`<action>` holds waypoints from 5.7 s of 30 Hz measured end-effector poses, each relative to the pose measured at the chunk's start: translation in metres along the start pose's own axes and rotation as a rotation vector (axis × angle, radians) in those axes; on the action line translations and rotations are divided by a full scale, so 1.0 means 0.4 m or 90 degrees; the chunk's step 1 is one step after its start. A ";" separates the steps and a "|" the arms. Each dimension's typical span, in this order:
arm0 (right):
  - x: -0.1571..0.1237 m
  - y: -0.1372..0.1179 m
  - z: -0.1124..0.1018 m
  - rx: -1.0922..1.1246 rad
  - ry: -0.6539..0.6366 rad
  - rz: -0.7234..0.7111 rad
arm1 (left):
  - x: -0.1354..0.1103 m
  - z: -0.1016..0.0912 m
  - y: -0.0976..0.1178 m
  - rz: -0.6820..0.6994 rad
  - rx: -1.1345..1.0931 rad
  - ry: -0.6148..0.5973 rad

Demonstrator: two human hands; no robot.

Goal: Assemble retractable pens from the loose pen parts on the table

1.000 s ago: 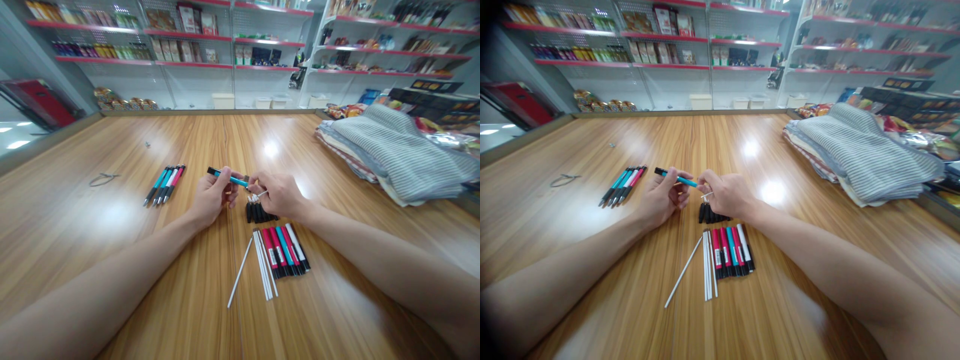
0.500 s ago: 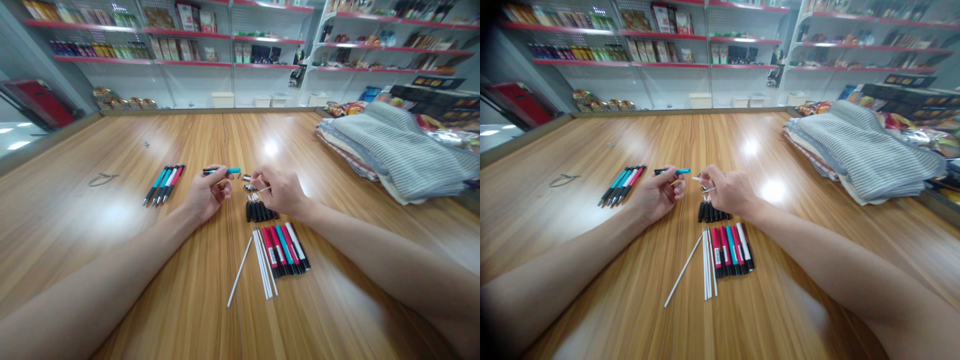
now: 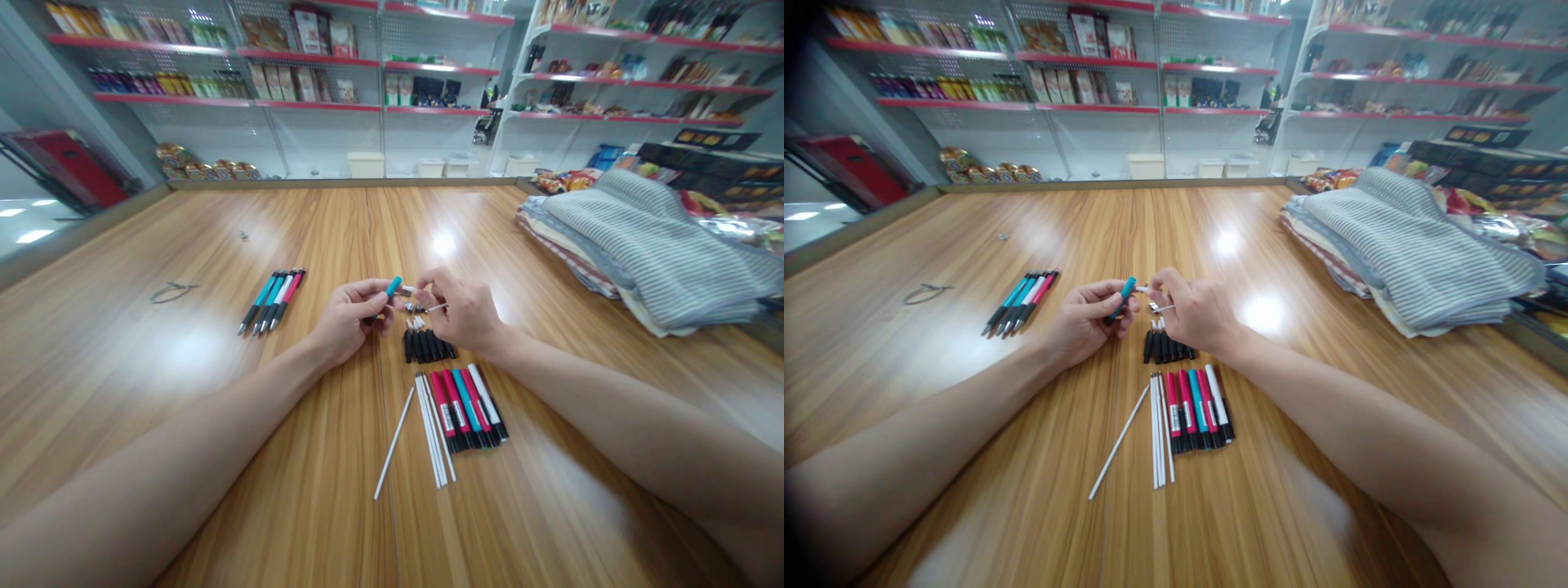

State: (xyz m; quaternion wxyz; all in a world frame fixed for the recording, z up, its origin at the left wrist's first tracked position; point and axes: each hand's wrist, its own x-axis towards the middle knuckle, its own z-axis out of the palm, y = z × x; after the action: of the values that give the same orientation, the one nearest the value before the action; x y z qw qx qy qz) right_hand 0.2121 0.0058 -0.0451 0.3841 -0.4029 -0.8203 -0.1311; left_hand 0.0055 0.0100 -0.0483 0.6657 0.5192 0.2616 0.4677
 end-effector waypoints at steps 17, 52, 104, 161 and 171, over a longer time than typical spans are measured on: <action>0.003 -0.002 0.004 0.067 0.053 -0.142 | -0.007 0.004 -0.004 -0.034 0.059 -0.042; -0.005 -0.011 0.005 0.143 0.103 -0.068 | -0.019 0.028 -0.003 0.093 0.243 -0.029; 0.001 0.014 -0.004 0.089 0.071 -0.096 | -0.010 0.001 -0.008 0.035 0.128 0.009; 0.009 -0.030 -0.014 0.366 0.178 -0.110 | -0.001 0.015 -0.018 0.242 0.469 0.006; 0.013 -0.009 0.012 0.365 0.007 -0.016 | -0.006 0.021 -0.016 0.228 0.456 -0.031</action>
State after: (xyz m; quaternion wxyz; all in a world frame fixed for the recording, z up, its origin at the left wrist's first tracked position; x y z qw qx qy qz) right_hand 0.2049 0.0090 -0.0442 0.4853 -0.2672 -0.8266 0.0992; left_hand 0.0139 0.0039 -0.0521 0.3563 0.7669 0.2979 0.4429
